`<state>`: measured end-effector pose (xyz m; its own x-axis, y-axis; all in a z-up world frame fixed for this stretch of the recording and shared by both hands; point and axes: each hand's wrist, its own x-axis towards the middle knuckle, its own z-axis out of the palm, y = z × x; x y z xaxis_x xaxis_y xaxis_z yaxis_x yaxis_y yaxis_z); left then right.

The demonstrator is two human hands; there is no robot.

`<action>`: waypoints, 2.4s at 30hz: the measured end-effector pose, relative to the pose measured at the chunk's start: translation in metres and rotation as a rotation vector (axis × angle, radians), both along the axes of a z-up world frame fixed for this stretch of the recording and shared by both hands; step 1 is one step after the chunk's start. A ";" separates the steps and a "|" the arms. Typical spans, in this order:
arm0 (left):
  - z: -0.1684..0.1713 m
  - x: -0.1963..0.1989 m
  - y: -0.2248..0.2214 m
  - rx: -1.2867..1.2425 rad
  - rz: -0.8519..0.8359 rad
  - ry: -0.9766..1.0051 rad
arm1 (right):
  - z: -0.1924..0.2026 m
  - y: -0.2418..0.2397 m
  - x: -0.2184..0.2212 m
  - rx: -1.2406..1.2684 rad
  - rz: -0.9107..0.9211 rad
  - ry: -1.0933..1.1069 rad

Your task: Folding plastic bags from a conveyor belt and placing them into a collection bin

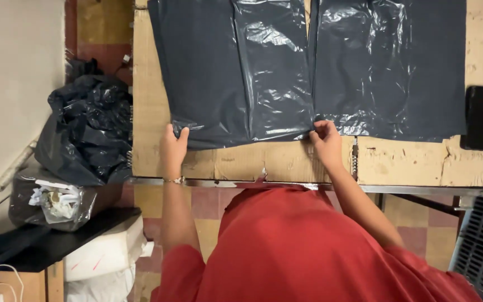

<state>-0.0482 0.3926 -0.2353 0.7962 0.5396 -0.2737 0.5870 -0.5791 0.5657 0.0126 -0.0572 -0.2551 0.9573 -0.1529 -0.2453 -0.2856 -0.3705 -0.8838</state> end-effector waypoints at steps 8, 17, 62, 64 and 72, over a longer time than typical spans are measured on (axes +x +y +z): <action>0.022 -0.001 -0.007 -0.176 0.085 0.007 | -0.010 0.000 0.012 -0.026 -0.026 -0.001; -0.019 -0.014 -0.015 0.235 0.199 -0.173 | 0.034 0.020 -0.019 0.131 -0.027 -0.062; -0.018 0.214 -0.113 0.516 -0.720 -0.777 | 0.004 0.112 0.380 -1.036 0.619 -0.443; -0.026 0.218 -0.127 0.497 -0.724 -0.696 | -0.021 0.114 0.413 -1.062 0.628 -0.362; -0.046 0.239 -0.080 -0.694 -0.260 -0.741 | 0.005 0.111 0.340 -0.863 0.427 -0.674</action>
